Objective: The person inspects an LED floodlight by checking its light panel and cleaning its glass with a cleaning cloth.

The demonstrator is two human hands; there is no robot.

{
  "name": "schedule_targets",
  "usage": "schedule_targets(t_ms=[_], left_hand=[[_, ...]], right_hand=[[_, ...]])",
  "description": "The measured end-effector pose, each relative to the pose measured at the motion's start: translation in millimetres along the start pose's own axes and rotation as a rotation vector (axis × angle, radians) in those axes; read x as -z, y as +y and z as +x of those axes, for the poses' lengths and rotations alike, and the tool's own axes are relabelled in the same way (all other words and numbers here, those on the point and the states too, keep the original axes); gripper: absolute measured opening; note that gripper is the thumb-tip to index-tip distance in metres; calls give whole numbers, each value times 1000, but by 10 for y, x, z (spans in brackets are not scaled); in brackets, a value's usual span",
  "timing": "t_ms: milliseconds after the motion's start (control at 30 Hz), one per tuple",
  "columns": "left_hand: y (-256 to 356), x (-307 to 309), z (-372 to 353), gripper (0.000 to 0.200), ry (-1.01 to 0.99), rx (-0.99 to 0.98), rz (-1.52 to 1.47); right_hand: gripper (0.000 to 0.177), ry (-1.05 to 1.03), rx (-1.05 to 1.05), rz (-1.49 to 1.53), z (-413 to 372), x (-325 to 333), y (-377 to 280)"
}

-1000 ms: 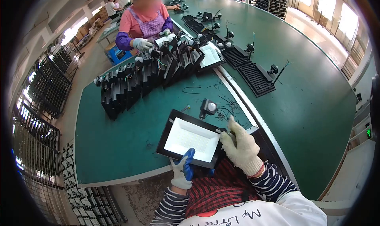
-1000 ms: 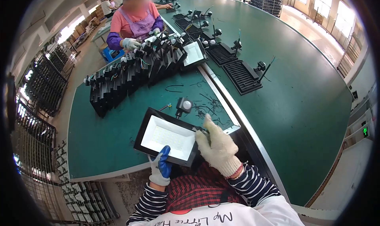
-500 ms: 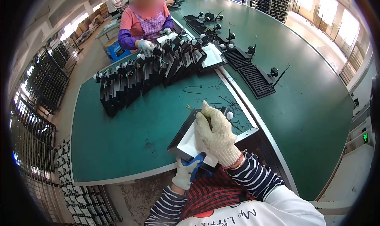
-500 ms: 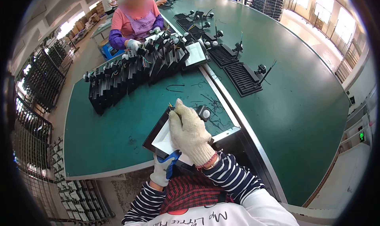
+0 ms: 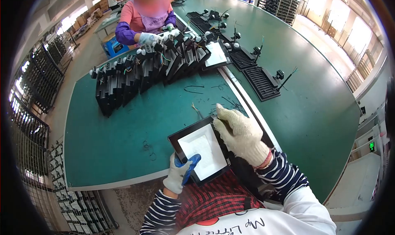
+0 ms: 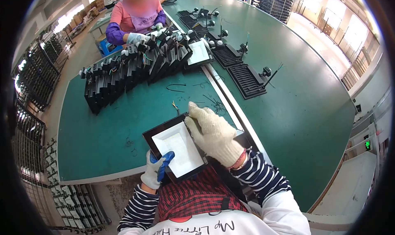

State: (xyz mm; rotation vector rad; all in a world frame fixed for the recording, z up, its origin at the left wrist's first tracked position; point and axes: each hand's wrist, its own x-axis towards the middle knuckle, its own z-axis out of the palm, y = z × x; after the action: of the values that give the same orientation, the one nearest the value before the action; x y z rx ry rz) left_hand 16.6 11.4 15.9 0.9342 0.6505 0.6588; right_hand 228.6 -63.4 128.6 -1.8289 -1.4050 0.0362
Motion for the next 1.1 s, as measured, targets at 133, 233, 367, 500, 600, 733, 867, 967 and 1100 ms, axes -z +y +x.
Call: schedule_targets(t_ms=[133, 233, 367, 500, 600, 733, 867, 967, 1100], left_hand=[[-160, 353, 106, 70, -145, 29, 65], [-41, 265, 32, 73, -54, 94, 164], [-245, 433, 166, 72, -151, 74, 181], [20, 207, 18, 71, -30, 115, 204], [58, 191, 10, 69, -11, 130, 174], [88, 220, 157, 62, -210, 125, 286], [274, 125, 152, 54, -266, 119, 276], [246, 98, 149, 53, -260, 84, 204], [459, -92, 26, 52, -152, 112, 140]], right_hand=[[38, -268, -3, -24, 96, 310, 87], [39, -263, 201, -17, 121, 339, 377], [32, -153, 186, 49, 60, 251, 436], [32, -127, 104, 53, 25, 175, 347], [35, -158, 251, -8, 97, 166, 536], [36, -338, 299, -137, 205, 219, 430], [38, -440, 246, -228, 253, 152, 178], [40, -386, 256, -183, 230, 33, 131], [42, -393, 220, -127, 270, -48, 120]])
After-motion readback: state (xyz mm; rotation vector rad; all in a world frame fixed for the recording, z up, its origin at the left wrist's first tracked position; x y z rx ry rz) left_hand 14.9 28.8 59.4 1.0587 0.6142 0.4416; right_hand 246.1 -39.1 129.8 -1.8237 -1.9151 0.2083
